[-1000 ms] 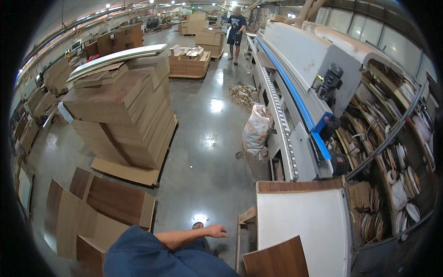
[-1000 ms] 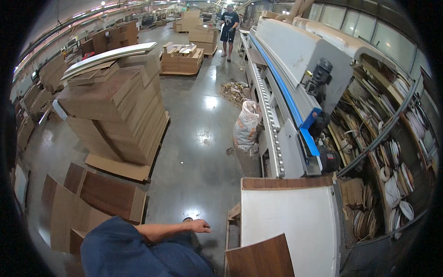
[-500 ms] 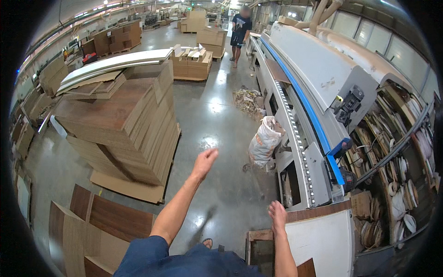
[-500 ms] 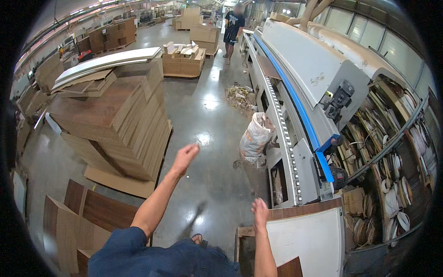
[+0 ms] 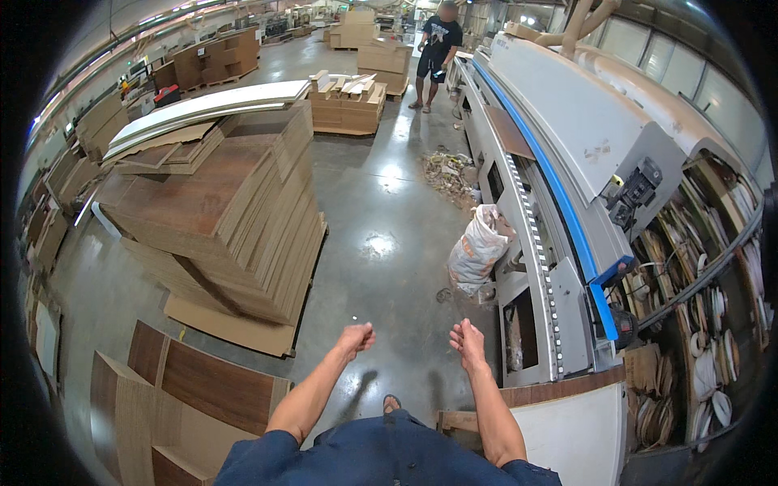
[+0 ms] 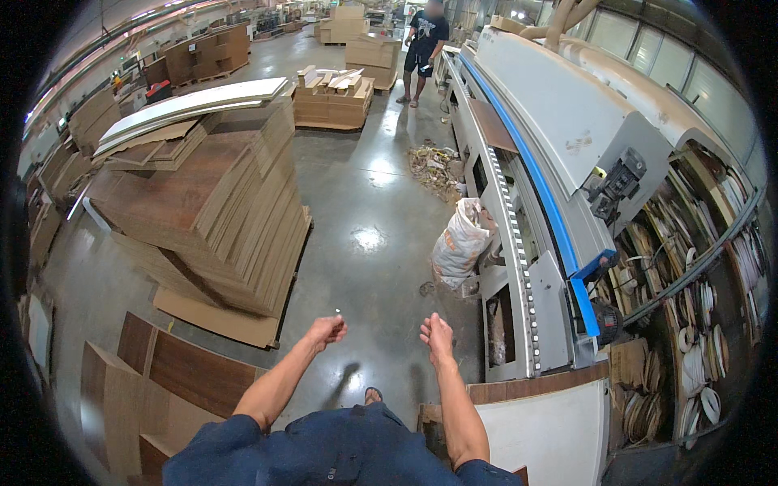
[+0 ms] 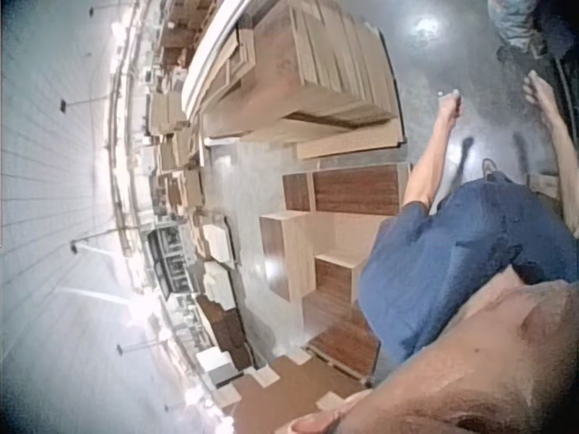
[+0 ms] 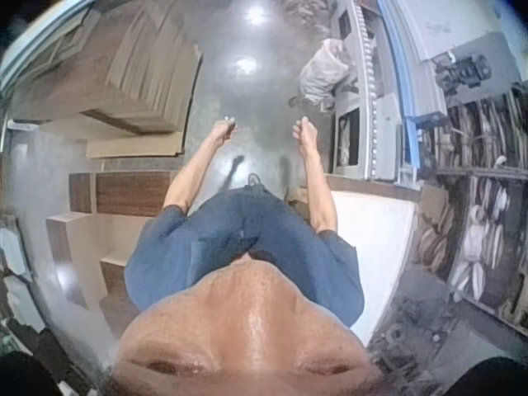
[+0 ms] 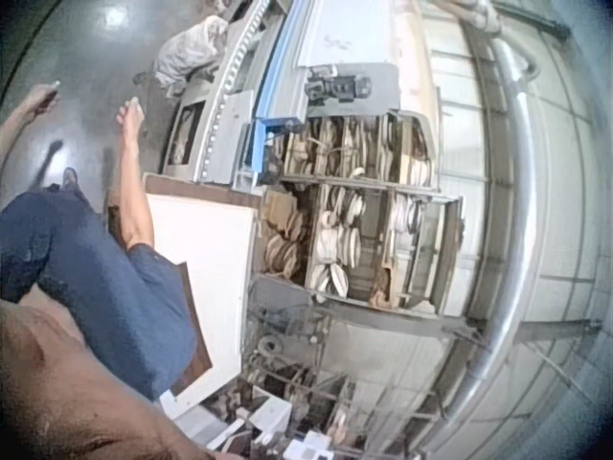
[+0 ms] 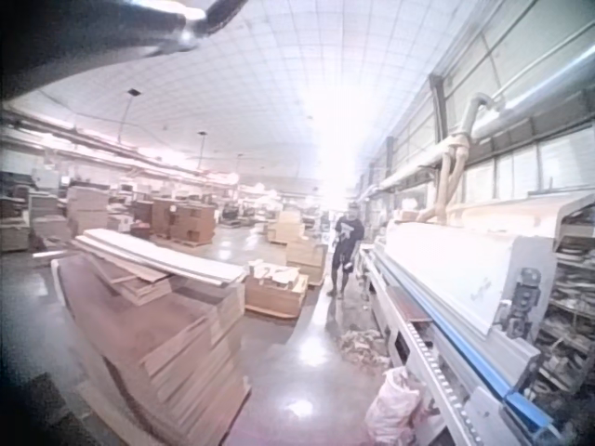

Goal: The person walks through a warehouse carrying a pallet jack, then places wooden panels on a workbench. They use a utility knife to trim edges of the panels and stack them on a pallet. The person handles multiple panels one at a time, flipping and aligning them before stacking.

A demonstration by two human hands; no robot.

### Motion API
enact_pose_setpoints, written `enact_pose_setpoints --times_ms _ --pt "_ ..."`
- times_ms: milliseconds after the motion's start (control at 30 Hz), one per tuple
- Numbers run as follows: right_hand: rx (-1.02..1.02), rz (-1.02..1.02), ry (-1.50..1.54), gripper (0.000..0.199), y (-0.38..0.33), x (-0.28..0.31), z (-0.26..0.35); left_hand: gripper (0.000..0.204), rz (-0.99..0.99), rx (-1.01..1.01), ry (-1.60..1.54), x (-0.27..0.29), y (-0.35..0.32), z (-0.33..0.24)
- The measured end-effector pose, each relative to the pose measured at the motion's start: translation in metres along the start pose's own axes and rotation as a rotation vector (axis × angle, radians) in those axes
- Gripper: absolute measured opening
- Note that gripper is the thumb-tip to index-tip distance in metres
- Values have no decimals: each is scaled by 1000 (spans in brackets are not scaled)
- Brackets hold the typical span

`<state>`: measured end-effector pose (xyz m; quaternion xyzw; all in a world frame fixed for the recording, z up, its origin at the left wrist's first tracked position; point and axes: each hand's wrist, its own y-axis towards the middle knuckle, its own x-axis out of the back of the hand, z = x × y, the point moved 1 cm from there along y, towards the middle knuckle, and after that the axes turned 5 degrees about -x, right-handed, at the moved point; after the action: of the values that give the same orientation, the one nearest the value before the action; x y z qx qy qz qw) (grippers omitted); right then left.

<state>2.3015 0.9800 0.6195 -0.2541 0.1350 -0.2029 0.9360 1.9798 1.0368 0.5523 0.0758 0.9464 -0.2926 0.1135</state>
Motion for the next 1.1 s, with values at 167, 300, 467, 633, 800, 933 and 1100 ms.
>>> enact_pose_setpoints --times_ms 167,300,467,633,800,933,1100 --pt "68 27 -25 47 28 -4 36 25 40 -132 114 -36 34 -72" --pt "120 107 -9 45 52 -5 59 24 59 -215 169 -58 84 -120" --pt "84 98 -10 36 75 15 50 21 83 -211 267 -103 167 -192" --pt "-34 60 11 30 134 32 40 21 69 -243 307 -152 277 -283" --pt "-102 -4 52 34 235 0 77 40 43 -300 303 -167 414 -350" --pt "-39 16 86 38 372 -44 146 42 65 -305 237 -174 522 -411" --pt "126 60 73 40 492 -141 285 52 74 -322 203 -173 616 -500"
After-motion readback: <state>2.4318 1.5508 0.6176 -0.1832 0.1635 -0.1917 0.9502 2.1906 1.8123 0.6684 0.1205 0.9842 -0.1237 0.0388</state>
